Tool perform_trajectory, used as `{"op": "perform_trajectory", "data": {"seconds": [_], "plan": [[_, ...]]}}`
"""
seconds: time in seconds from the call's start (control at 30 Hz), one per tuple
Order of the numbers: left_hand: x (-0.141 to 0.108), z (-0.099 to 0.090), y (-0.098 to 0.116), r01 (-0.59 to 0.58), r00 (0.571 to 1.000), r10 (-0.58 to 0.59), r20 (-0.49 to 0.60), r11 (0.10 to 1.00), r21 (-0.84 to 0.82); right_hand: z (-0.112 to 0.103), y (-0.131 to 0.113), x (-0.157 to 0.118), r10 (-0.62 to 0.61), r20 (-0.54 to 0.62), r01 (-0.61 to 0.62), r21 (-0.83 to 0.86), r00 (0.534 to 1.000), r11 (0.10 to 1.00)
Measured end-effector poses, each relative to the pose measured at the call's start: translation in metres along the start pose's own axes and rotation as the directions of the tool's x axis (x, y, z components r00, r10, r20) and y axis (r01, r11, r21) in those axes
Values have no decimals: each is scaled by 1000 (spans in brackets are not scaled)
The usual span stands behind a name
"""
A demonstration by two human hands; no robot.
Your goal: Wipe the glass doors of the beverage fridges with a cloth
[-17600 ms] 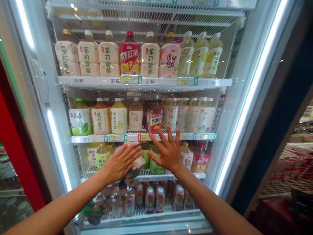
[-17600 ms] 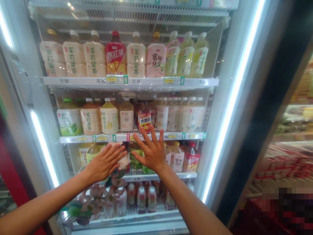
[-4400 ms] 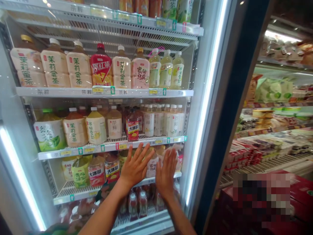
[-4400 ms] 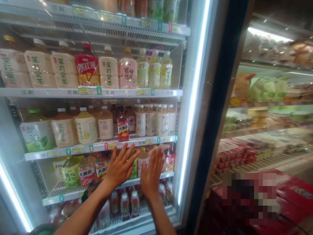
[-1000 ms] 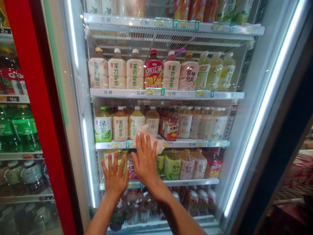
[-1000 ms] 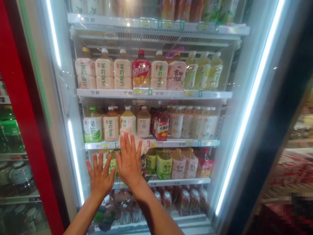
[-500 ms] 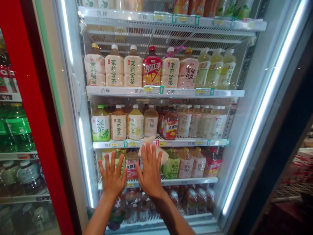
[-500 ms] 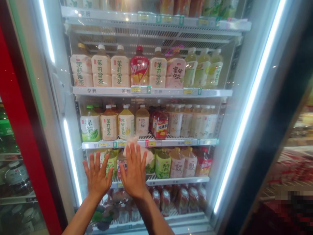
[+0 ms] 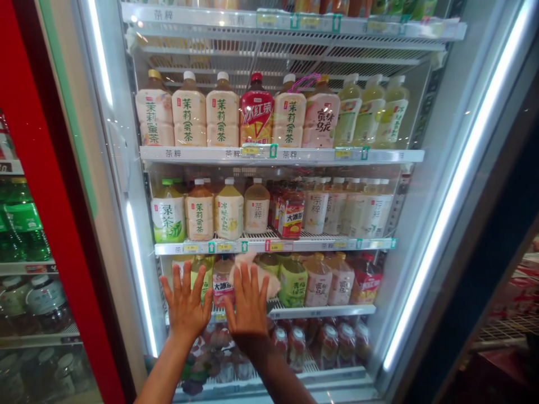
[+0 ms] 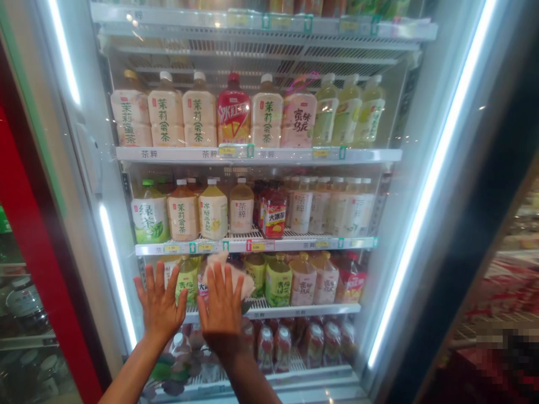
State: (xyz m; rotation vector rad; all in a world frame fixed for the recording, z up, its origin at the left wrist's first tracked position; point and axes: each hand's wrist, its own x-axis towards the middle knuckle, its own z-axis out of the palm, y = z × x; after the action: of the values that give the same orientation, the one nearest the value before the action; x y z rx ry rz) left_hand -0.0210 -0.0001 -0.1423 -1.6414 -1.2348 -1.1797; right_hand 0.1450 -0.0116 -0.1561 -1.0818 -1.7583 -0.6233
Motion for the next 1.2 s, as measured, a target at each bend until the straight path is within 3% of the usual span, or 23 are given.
{"op": "perform_trajectory", "data": {"seconds": [0.07, 0.13, 0.2, 0.33, 0.4, 0.47, 0.6, 0.67, 0.7, 0.77, 0.9, 0.97, 1.03, 1.17, 1.2], "plan": [[0, 1, 0, -9, 1000, 10, -12, 1000, 14, -13, -4, 55, -9, -12, 9, 45, 1000, 999], [-1, 2, -1, -18, 999, 19, -29, 1000, 24, -15, -6, 62, -5, -8, 5, 58, 1000, 998], [-1, 2, 0, -27, 999, 28, -42, 999, 31, -3, -3, 14, 6, 2, -6, 34, 1000, 999], [0, 2, 0, -27, 999, 28, -35, 999, 33, 31, 11, -125, -57, 14, 57, -32, 998, 998], [0, 1, -1, -27, 999, 28, -28, 999, 33, 33, 15, -140, -142, 31, 143, -33, 989, 989], [1, 1, -1, -33, 999, 34, -27, 999, 33, 19, 15, -97, -140, 41, 141, -16, 989, 990], [1, 0, -1, -30, 999, 31, -23, 999, 28, -20, 7, 55, -2, -40, 5, 56, 999, 998], [1, -1, 0, -27, 1000, 27, -15, 999, 27, -27, 6, 89, 19, -87, -12, 75, 996, 997], [1, -2, 0, -28, 1000, 28, -10, 999, 26, -25, 6, 85, 9, -86, -2, 71, 996, 997], [1, -3, 0, -30, 1000, 30, -9, 999, 27, -13, 7, 38, -22, -45, 24, 40, 999, 999], [1, -3, 0, -23, 1000, 23, -4, 1000, 20, 17, 13, -102, -59, -15, 59, 7, 998, 998], [0, -3, -1, -18, 1000, 18, 4, 1000, 18, 19, 17, -122, -94, -17, 94, 5, 995, 996], [0, -3, -1, -19, 1000, 19, 6, 1000, 19, 9, 19, -86, -96, -12, 96, -4, 995, 995], [0, -3, -1, -9, 1000, 9, 7, 1000, 16, -28, 24, 65, 21, -59, -20, 32, 998, 999], [0, -3, 0, -2, 1000, 2, 11, 1000, 13, -34, 24, 90, 33, -103, -29, 38, 994, 999]]}}
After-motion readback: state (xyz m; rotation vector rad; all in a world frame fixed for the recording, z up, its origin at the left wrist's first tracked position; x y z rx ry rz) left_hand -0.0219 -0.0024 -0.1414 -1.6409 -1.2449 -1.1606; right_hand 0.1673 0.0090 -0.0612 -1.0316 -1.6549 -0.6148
